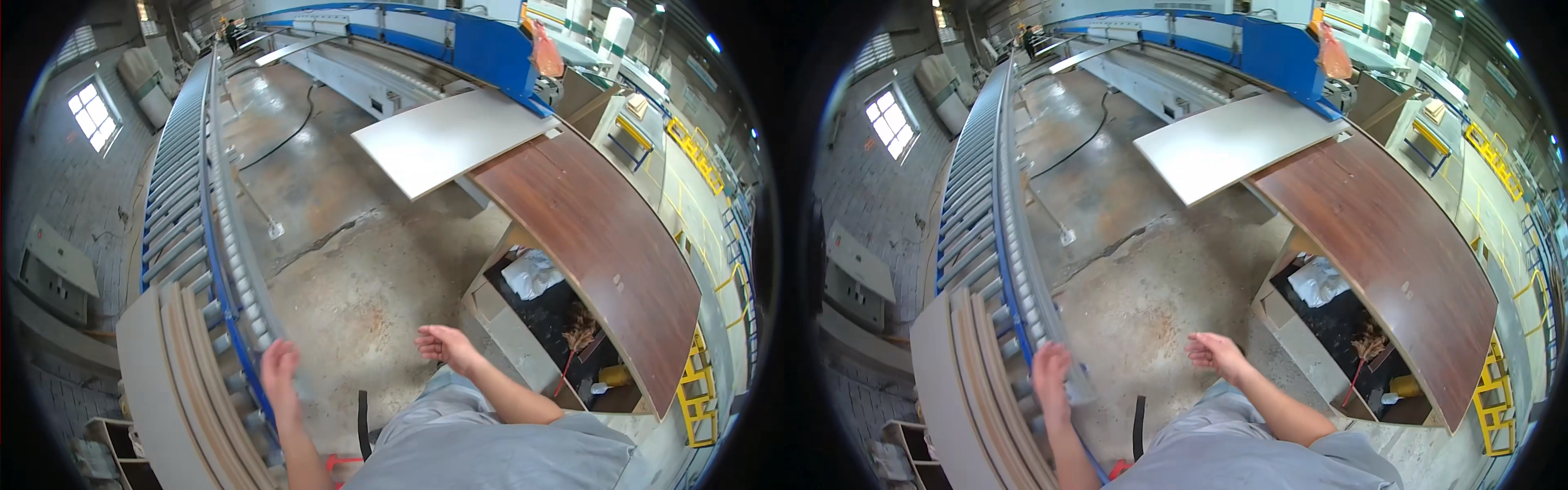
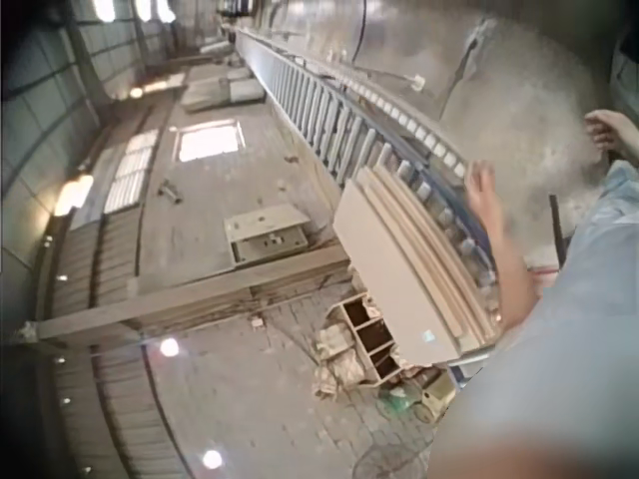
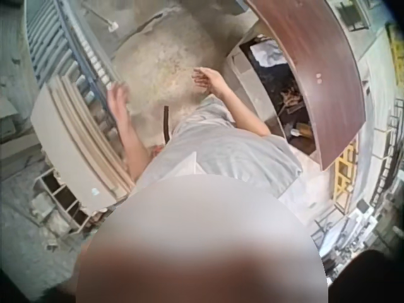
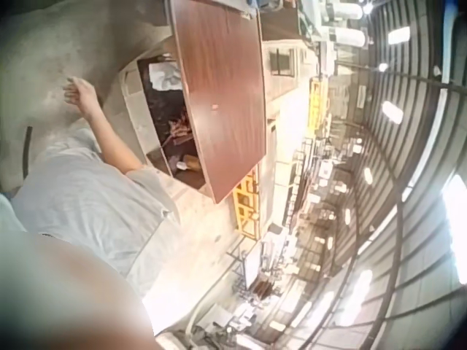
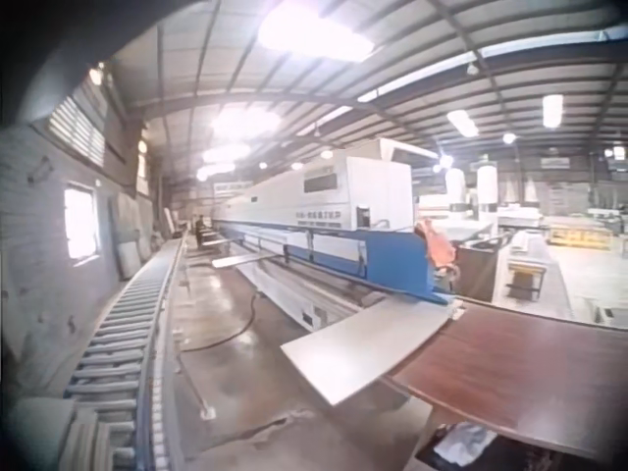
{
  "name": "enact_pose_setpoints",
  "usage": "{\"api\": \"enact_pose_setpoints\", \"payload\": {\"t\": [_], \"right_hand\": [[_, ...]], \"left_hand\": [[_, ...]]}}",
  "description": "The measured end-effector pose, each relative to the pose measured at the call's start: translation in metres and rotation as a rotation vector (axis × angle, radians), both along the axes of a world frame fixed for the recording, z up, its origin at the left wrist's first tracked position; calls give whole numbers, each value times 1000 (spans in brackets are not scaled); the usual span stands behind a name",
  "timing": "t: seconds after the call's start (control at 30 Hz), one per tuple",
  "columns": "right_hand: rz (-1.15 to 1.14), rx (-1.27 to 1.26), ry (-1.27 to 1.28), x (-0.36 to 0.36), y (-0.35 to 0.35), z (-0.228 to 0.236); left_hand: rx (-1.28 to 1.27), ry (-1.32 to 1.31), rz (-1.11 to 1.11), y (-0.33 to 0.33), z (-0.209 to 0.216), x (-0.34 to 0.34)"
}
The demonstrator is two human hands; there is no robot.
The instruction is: Picking up rectangular panels from a table and placing them onto a roller conveyor track.
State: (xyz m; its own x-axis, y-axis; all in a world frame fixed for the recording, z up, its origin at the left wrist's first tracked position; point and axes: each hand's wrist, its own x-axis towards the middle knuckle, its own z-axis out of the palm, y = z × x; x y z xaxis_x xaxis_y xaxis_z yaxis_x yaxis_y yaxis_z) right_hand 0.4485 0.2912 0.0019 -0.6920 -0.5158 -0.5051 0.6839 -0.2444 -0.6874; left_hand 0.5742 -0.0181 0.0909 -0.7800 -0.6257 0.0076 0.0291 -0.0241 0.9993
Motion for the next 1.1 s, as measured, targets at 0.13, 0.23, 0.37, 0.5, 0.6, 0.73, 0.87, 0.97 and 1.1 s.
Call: {"api": "enact_pose_setpoints", "payload": {"t": [0.13,0.23,0.37,0.5,0.6,0.73,0.87,0.97,1.1], "right_hand": [[26,13,-99,-45,44,-29],[6,22,-110,-87,83,-23],[-99,63,-70,-135,135,-13],[-184,54,-75,-171,165,-22],[-172,139,-101,-215,165,-12],[-248,130,-101,-289,139,-4],[-359,74,-19,-313,112,-15],[-319,12,-17,-289,109,-23],[-307,-53,-74,-246,96,-29]], "left_hand": [[96,-318,-438,34,-63,-165],[306,-437,-459,57,-88,-293],[621,-449,-203,107,-91,-437],[887,-139,-466,127,-118,-507],[675,-174,-384,140,-141,-514],[712,-163,-393,164,-133,-483],[636,-128,-399,183,-123,-439],[632,-186,-390,177,-118,-406],[570,-261,-360,151,-116,-374]]}}
